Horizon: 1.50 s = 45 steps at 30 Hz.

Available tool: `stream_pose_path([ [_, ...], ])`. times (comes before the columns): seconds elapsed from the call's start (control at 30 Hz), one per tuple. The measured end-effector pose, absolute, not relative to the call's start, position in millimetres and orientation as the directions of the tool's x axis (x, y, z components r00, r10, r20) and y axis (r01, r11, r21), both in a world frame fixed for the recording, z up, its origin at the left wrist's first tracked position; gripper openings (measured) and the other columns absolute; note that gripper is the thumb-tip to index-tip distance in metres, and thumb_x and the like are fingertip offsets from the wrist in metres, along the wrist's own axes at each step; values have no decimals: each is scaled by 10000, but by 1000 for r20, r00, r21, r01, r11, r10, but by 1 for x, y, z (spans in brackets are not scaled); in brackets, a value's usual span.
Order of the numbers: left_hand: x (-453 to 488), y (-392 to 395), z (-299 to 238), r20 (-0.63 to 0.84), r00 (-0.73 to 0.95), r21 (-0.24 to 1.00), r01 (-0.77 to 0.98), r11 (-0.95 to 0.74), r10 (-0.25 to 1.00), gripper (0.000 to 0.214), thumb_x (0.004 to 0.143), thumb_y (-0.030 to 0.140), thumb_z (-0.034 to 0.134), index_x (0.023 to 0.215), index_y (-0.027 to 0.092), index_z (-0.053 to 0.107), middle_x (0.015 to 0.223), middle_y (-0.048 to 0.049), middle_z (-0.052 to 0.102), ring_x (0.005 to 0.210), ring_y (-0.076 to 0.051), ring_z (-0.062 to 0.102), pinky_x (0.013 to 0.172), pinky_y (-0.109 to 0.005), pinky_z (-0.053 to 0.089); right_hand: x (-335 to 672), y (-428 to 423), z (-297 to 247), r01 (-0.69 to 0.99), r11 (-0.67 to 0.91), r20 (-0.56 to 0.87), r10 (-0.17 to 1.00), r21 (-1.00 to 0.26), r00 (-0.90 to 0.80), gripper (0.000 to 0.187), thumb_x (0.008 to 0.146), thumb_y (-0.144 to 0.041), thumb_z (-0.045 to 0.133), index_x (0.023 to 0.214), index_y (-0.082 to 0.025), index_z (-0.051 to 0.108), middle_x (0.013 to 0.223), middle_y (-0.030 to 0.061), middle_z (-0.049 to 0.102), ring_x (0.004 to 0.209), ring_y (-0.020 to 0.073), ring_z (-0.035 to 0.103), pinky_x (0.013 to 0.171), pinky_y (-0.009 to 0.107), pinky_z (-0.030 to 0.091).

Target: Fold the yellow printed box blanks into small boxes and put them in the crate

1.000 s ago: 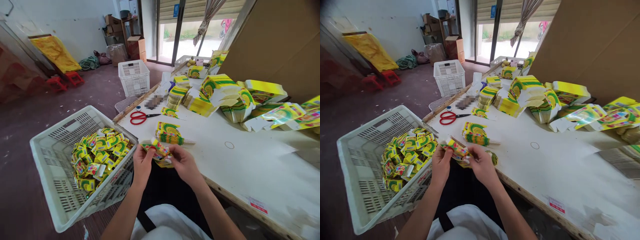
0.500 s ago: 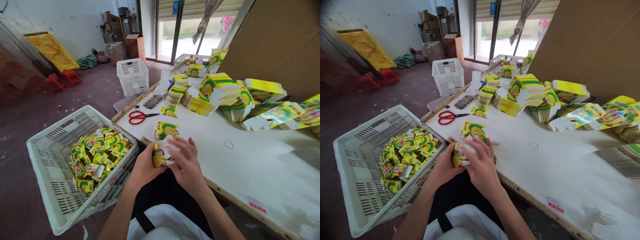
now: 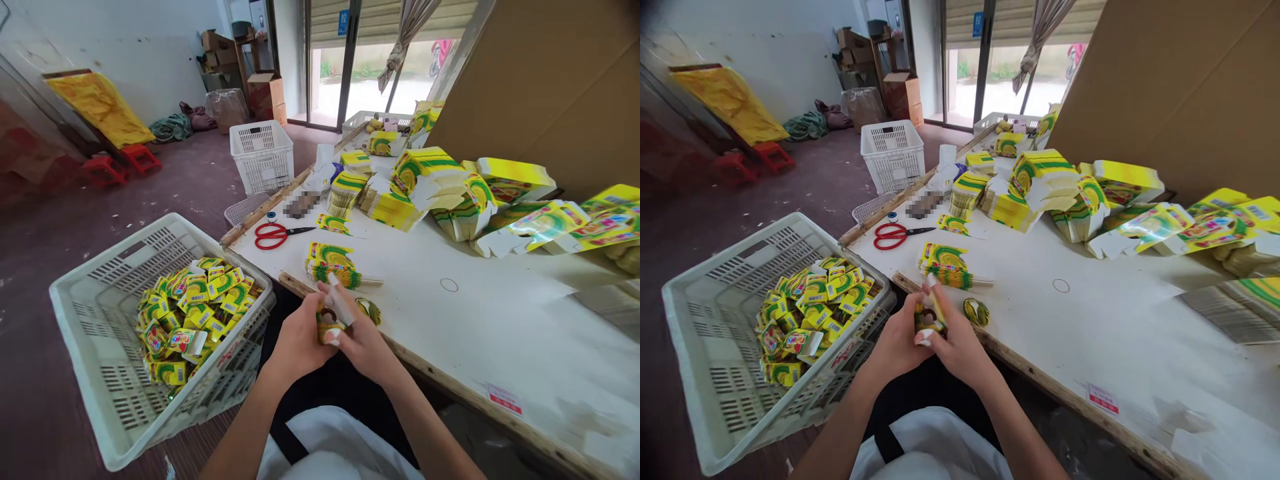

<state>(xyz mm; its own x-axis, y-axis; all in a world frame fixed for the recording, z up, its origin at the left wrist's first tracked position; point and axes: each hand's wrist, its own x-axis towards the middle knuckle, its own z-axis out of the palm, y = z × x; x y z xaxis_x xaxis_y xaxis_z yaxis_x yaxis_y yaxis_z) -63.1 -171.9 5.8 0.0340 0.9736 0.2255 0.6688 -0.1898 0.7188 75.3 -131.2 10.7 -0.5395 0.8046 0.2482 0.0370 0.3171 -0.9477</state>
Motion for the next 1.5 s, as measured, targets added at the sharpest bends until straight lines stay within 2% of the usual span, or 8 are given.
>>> stream_pose_path([
  [0.17, -60, -167, -9, 430, -70, 662, 703, -261, 900, 606, 713, 173, 606, 1255, 186, 336, 1242, -162, 500, 1185, -296, 544, 937, -465, 498, 78, -129, 8, 116, 567, 444, 742, -816, -502, 536, 906, -56, 411, 1334, -341, 563, 1403, 48, 562, 1282, 208, 542, 1049, 392, 476],
  [0.3, -67, -168, -3, 256, -280, 718, 696, 12, 925, 626, 660, 206, 682, 1206, 175, 376, 1114, -127, 592, 1040, -299, 614, 865, -471, 517, 82, -121, 3, 147, 569, 483, 786, -809, -385, 516, 895, -44, 428, 1279, -335, 613, 1298, 47, 648, 1194, 202, 617, 1003, 378, 515],
  [0.53, -79, -169, 15, 167, -106, 665, 746, -33, 980, 464, 665, 156, 670, 1101, 183, 516, 1071, -89, 677, 987, -265, 656, 858, -401, 525, 84, -119, 4, 192, 600, 388, 696, -777, -604, 571, 846, -21, 443, 1329, -300, 568, 1543, 58, 368, 1336, 233, 482, 1048, 400, 473],
  [0.77, -85, -166, 34, 68, 2, 563, 825, -40, 998, 461, 651, 269, 740, 1078, 173, 595, 1054, -99, 711, 949, -296, 681, 821, -404, 544, 102, -106, 11, 255, 610, 246, 616, -751, -749, 502, 820, -8, 476, 1176, -298, 680, 1512, 78, 422, 1335, 266, 481, 1068, 471, 431],
  [1.0, -86, -170, 29, 72, -81, 607, 794, 21, 994, 519, 623, 235, 730, 1121, 171, 600, 1076, -109, 706, 978, -316, 671, 847, -424, 534, 79, -125, 1, 174, 513, 254, 657, -841, -710, 621, 895, -129, 470, 1487, -262, 333, 1615, 101, 174, 1464, 258, 245, 1147, 490, 317],
  [1.2, -109, -171, 11, 66, -486, 996, 81, -31, 872, 476, 635, 413, 783, 1026, 210, 601, 965, -46, 694, 837, -206, 670, 754, -322, 551, 68, -93, -4, 244, 463, 316, 826, -852, -467, 701, 856, -254, 583, 1487, -208, 282, 1418, 150, 514, 1225, 268, 565, 1048, 470, 443],
  [1.33, -122, -164, 4, -258, -791, 841, -467, -274, 555, 416, 793, 581, 602, 1029, 240, 568, 1107, -62, 635, 1028, -197, 635, 848, -332, 545, 74, -52, -7, 657, 331, 279, 942, -677, -187, 521, 785, -123, 563, 1302, -164, 510, 1160, 155, 656, 1108, 324, 579, 980, 530, 445],
  [1.5, -107, -162, -3, -330, -734, 824, -531, -198, 594, 258, 822, 400, 649, 980, 220, 553, 1146, -67, 593, 1070, -180, 601, 917, -354, 502, 76, -33, -13, 705, 324, 252, 945, -630, -209, 460, 697, -31, 534, 1136, -167, 555, 997, 133, 665, 990, 322, 580, 912, 509, 449],
])
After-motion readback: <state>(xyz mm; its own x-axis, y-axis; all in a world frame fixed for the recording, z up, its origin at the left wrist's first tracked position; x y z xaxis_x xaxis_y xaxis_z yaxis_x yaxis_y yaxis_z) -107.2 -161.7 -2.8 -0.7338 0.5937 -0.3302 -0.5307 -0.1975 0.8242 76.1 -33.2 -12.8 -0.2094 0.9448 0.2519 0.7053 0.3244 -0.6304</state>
